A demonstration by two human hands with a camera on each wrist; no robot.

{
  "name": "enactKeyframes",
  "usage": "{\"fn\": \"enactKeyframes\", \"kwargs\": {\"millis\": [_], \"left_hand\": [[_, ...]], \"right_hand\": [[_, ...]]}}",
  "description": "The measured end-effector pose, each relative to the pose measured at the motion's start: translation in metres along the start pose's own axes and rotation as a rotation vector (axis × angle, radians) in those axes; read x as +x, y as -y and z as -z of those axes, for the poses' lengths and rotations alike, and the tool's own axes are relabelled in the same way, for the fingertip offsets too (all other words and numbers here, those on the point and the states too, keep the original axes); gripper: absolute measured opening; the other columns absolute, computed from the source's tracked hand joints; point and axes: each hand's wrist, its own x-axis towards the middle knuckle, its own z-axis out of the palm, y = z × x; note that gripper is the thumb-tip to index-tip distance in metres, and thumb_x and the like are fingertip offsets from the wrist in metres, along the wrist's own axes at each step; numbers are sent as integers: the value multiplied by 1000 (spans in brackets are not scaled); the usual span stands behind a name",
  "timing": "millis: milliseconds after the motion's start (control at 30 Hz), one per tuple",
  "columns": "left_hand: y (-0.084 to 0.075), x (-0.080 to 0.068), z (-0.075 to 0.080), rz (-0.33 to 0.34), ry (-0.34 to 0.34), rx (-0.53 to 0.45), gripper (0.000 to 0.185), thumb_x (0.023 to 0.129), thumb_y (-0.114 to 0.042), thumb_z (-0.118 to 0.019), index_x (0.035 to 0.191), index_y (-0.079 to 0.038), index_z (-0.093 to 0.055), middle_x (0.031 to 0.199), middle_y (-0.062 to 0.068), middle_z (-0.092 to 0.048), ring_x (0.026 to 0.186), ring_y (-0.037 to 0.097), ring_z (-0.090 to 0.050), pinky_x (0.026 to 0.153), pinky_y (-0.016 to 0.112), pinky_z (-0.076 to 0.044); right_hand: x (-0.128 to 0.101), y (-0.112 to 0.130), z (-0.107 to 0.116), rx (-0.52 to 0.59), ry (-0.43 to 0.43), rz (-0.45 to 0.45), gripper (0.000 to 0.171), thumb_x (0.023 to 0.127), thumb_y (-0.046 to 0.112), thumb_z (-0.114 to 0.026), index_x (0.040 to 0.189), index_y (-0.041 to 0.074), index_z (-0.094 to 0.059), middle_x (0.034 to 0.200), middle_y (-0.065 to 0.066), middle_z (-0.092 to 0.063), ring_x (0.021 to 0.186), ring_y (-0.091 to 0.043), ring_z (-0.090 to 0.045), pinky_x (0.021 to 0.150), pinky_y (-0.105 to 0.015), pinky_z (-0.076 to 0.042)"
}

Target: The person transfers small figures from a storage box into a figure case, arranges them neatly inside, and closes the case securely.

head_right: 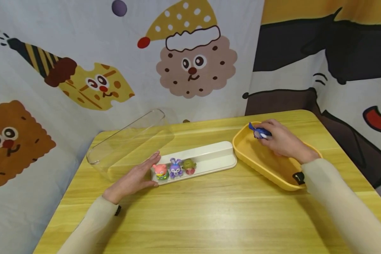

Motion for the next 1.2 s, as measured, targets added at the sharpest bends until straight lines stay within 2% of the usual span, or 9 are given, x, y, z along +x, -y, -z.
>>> {"fn": "enactKeyframes", "kwargs": {"millis": [100,300,500,633,733,867,1033,1133,1200], "left_hand": [[0,0,0,-2,-1,2,96,89,-27,-84,164,-6,-28,172,8,-17,153,31,-29,118,49,-38],[1,0,0,-4,1,-1,96,89,-27,-84,164,-6,-27,172,7,-15,154,30,-27,118,48,-37],[1,0,0,3,9,-9,96,89,-26,-84,164,-6,-27,172,7,-15,154,30,-27,118,48,-38],[1,-1,0,2,8,-10,96,89,-26,-84,164,-6,-27,172,8,-15,154,31,-28,118,48,-38],[1,-1,0,-1,4,-7,96,89,-26,-83,164,-6,-27,172,8,-16,154,30,-28,118,48,-37],[1,-1,0,-3,1,-7,96,89,-27,-84,164,-6,-27,172,8,-16,154,30,-28,119,48,-37],[0,0,1,-6,0,1,96,89,-27,-84,164,-5,-28,172,8,-16,154,30,-28,118,48,-37],[0,0,1,-6,-1,1,96,89,-26,-84,164,-5,-28,172,8,-17,154,30,-28,118,48,-37],[0,0,1,-8,0,-2,95,89,-26,-84,163,-5,-29,172,8,-17,154,30,-28,118,48,-37]], "right_hand": [[-3,4,4,31,-17,-30,53,100,16,-71,148,4,-53,146,-26,-41,108,-42,-54,67,-35,-56],[-10,13,10,81,-66,-29,55,101,24,-71,149,5,-53,148,-27,-43,113,-44,-54,98,-66,-48],[-14,22,13,143,-84,-29,56,101,29,-70,149,5,-52,147,-26,-46,127,-52,-52,102,-72,-44],[-16,29,16,152,-84,-18,57,102,27,-69,151,4,-49,148,-27,-47,128,-55,-53,102,-68,-45],[-17,34,20,158,-88,-16,58,102,28,-69,152,7,-48,148,-26,-49,126,-51,-56,102,-41,-54],[-21,41,22,197,-85,-25,59,102,30,-70,154,14,-48,147,-22,-53,120,-41,-61,82,-4,-47],[-27,53,21,281,-32,-80,61,102,38,-68,157,26,-45,135,-18,-59,68,-31,-65,45,-29,-50],[-29,61,19,324,-9,-65,60,103,35,-67,157,25,-44,130,-20,-60,46,-29,-53,38,-34,-46],[-30,66,18,329,-18,-39,58,103,30,-68,156,22,-46,130,-19,-61,48,-27,-52,38,-33,-45]]}}
